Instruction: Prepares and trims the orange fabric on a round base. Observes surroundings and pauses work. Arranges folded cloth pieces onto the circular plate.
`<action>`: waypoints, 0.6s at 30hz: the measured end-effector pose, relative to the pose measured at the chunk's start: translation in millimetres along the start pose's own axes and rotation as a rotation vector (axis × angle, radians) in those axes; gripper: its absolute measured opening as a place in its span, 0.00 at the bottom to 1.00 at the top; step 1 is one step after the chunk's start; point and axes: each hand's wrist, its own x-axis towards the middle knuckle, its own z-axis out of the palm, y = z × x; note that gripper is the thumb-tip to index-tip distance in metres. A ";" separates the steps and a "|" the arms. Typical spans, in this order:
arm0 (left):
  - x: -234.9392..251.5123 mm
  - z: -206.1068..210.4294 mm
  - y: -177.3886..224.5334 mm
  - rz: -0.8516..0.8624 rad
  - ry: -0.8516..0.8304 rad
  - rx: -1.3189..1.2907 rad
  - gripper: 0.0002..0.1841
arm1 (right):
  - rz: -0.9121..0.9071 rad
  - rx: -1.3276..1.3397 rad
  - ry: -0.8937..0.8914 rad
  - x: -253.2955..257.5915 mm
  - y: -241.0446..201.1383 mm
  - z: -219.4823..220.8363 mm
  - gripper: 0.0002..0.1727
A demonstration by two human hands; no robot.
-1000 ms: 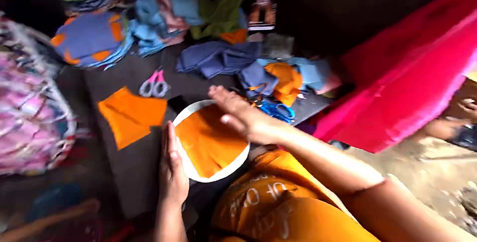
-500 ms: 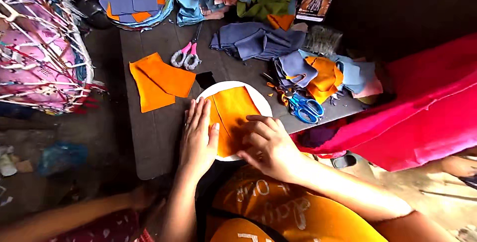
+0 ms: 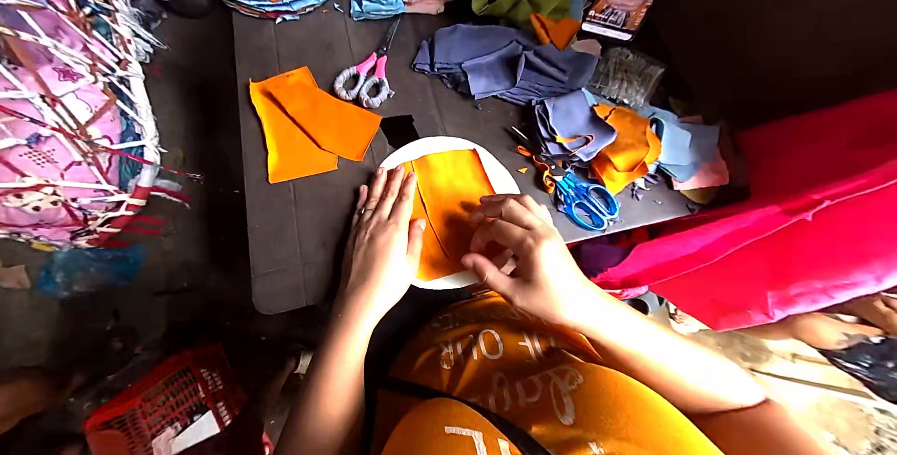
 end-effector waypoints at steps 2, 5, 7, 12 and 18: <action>0.3 0.7 -0.5 -0.002 0.002 0.002 0.29 | -0.044 -0.120 -0.021 -3.7 -5.2 6.1 0.23; 0.9 0.5 0.0 -0.003 -0.006 0.017 0.29 | -0.069 -0.187 -0.015 -7.6 -9.3 16.8 0.15; 0.8 0.0 0.1 -0.003 -0.015 0.022 0.29 | -0.062 -0.172 0.000 -7.4 -8.8 19.4 0.11; 1.1 -0.1 -0.4 0.005 -0.010 0.010 0.28 | 0.041 0.035 0.002 2.2 -3.4 0.4 0.11; 0.5 -1.3 -2.0 0.015 0.024 -0.052 0.27 | 0.158 0.162 -0.011 20.1 4.7 -33.8 0.10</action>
